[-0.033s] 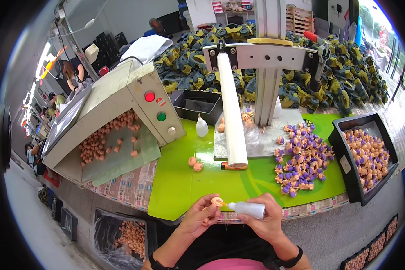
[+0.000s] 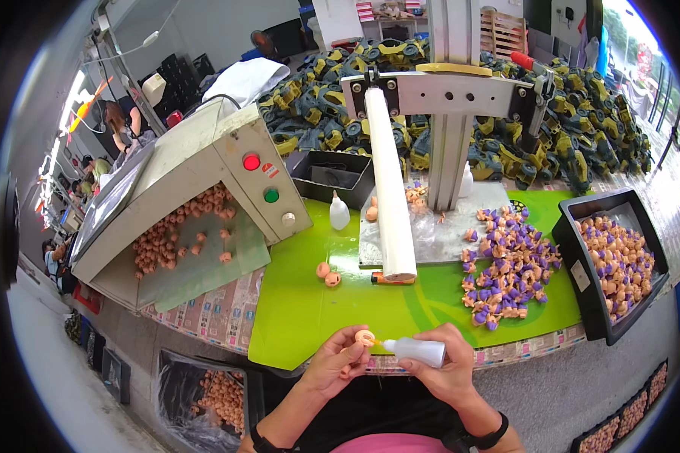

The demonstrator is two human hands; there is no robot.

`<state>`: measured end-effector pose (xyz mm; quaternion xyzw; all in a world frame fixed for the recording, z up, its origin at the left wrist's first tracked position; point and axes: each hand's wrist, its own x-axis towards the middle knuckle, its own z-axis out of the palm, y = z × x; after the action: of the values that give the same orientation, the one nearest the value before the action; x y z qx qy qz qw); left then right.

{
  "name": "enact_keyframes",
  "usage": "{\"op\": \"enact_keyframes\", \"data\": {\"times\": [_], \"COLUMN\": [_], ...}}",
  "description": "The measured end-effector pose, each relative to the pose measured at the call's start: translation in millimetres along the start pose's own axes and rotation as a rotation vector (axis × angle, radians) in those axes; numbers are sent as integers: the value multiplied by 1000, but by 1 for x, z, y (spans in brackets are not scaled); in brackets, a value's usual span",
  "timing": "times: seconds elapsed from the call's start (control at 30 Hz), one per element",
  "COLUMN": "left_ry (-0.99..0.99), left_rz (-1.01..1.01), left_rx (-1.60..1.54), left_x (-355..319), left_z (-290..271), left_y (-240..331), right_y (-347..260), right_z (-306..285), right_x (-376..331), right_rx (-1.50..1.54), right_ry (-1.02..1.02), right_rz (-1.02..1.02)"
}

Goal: Applying adhesive to small doll heads and placing them in a curing machine for processing.

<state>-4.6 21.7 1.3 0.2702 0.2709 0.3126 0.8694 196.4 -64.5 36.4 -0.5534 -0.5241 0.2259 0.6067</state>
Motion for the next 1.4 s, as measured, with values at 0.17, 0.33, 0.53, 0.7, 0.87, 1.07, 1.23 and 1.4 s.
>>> {"op": "enact_keyframes", "data": {"times": [0.17, 0.33, 0.53, 0.7, 0.87, 1.07, 1.23, 1.4], "left_ry": [5, 35, 36, 10, 1, -16, 6, 29], "left_rz": [5, 1, -16, 19, 29, 40, 15, 3], "left_rx": [-15, -4, -28, -56, -67, -86, -76, -79], "left_x": [0, 1, 1, 1, 1, 1, 0, -3], "left_z": [2, 4, 1, -1, -3, -8, -5, 4], "left_y": [1, 1, 0, -3, -4, -6, -3, -3], "right_y": [3, 7, 7, 6, 2, 6, 23, 50], "right_z": [1, 1, -1, -4, -9, 0, 15, 33], "right_x": [1, 1, 1, 1, -1, -1, 22, 35], "right_rx": [-37, -77, -77, -138, -164, -73, -200, -226], "right_ry": [-12, -44, -4, 19, -8, 110, 72, -35], "right_rz": [5, 10, 23, -32, -62, 42, 51, 35]}}
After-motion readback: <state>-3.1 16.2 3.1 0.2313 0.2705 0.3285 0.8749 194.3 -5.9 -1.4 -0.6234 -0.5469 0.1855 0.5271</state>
